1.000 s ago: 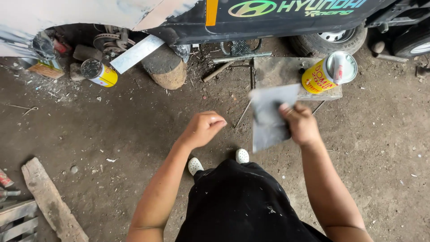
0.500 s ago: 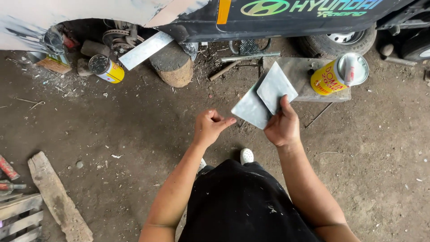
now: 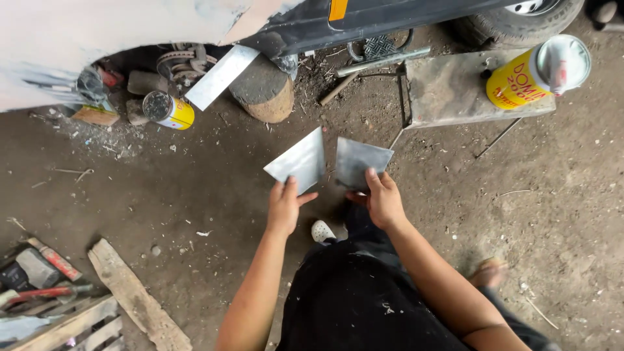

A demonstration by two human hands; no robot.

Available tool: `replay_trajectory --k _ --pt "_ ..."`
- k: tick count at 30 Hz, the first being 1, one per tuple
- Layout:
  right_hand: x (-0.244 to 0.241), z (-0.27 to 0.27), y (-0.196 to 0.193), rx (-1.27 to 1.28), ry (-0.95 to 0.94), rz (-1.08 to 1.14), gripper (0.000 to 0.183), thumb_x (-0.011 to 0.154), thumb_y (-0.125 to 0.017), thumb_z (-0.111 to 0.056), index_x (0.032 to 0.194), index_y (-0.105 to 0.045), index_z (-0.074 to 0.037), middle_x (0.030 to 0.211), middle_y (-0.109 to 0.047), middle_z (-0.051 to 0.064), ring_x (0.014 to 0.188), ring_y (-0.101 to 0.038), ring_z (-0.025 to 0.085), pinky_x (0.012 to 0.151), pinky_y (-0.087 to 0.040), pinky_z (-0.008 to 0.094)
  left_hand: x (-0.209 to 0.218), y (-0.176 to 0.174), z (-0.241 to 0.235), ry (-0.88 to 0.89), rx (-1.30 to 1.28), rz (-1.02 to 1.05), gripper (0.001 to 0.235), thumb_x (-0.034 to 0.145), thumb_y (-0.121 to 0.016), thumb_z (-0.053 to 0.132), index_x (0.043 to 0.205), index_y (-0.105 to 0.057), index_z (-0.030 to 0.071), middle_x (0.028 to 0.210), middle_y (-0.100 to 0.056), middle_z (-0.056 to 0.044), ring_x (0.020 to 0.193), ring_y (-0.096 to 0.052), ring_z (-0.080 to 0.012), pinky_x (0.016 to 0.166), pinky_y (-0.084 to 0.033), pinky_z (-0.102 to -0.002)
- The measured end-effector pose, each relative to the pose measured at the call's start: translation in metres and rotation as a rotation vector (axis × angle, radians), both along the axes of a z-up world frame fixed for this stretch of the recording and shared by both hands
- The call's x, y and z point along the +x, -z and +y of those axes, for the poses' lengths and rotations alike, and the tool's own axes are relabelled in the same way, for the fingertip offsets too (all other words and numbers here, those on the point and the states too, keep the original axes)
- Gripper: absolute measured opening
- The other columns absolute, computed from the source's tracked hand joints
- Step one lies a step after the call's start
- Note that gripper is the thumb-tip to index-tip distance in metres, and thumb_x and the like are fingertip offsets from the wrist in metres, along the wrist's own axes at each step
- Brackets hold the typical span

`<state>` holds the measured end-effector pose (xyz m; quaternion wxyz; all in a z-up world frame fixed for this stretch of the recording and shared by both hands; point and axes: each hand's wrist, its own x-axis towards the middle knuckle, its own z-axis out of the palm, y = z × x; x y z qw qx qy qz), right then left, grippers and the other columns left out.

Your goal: The person uses a metal scraper to smooth a white surface on a vehicle, likely applying or leveling body filler. They repeatedly scrape the surface and occasionally wipe the tool on a second metal plate held in the other hand.

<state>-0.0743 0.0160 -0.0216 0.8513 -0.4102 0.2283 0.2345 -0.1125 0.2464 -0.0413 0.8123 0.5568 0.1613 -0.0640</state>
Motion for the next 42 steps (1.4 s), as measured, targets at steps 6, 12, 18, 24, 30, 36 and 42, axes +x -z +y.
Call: replay_trajectory --k 6,12,18,24,30,36,42 --pt "0.073 0.025 0.019 -0.348 -0.259 -0.041 0.04 0.099 -0.059 -0.02 0.136 -0.048 -0.007 0.107 -0.069 0.009 0.088 -0.069 0.022 0.066 -0.059 0.04 0.028 0.05 0.082 -0.115 0.408 0.278 0.031 0.104 -0.048 0.016 0.125 -0.06 -0.005 0.119 -0.069 -0.012 0.098 -0.07 -0.0186 0.081 -0.063 -0.036" --pt "0.171 0.092 0.069 -0.242 -0.321 -0.201 0.043 0.092 -0.071 -0.007 0.134 -0.059 -0.004 0.108 -0.07 0.005 0.092 -0.066 0.013 0.075 -0.057 0.028 0.1 0.023 0.094 -0.053 0.674 0.262 0.024 0.099 -0.058 0.008 0.118 -0.063 -0.006 0.099 -0.075 -0.013 0.084 -0.077 -0.021 0.074 -0.059 -0.034" --pt "0.255 0.178 0.098 -0.034 -0.069 0.031 0.028 0.093 -0.075 -0.007 0.118 -0.068 0.004 0.1 -0.072 0.009 0.083 -0.066 0.016 0.069 -0.053 0.029 0.134 0.006 0.14 0.065 0.745 0.264 0.025 0.098 -0.057 0.009 0.118 -0.063 -0.003 0.1 -0.076 -0.013 0.086 -0.077 -0.0204 0.076 -0.059 -0.033" --pt "0.306 0.269 0.111 -0.369 -0.127 -0.199 0.041 0.09 -0.077 -0.016 0.126 -0.066 -0.001 0.102 -0.075 0.009 0.088 -0.069 0.015 0.078 -0.058 0.031 0.118 0.026 0.215 0.161 0.943 0.517 0.021 0.097 -0.059 0.015 0.107 -0.065 -0.003 0.093 -0.077 -0.015 0.086 -0.079 -0.024 0.074 -0.058 -0.037" --pt "0.325 0.342 0.136 -0.683 -0.043 -0.316 0.041 0.089 -0.075 -0.026 0.123 -0.068 -0.006 0.085 -0.076 0.017 0.076 -0.075 0.022 0.073 -0.058 0.032 0.137 0.036 0.278 0.349 1.167 0.53 0.021 0.097 -0.062 0.018 0.103 -0.067 -0.002 0.088 -0.077 -0.016 0.083 -0.074 -0.0295 0.073 -0.054 -0.04" --pt "0.329 0.367 0.134 -0.649 0.115 -0.208 0.035 0.09 -0.074 -0.024 0.121 -0.071 -0.008 0.078 -0.076 0.014 0.066 -0.074 0.02 0.068 -0.058 0.032 0.147 0.04 0.312 0.45 1.181 0.457 0.021 0.096 -0.061 0.018 0.105 -0.068 0.001 0.083 -0.074 -0.017 0.073 -0.072 -0.0285 0.069 -0.053 -0.039" --pt "0.325 0.384 0.142 -0.665 0.235 -0.278 0.03 0.093 -0.072 -0.021 0.12 -0.07 -0.008 0.089 -0.078 0.013 0.075 -0.078 0.02 0.071 -0.06 0.031 0.153 0.048 0.331 0.564 1.256 0.43 0.02 0.095 -0.063 0.016 0.105 -0.068 0.001 0.081 -0.072 -0.019 0.071 -0.069 -0.0319 0.068 -0.053 -0.041"
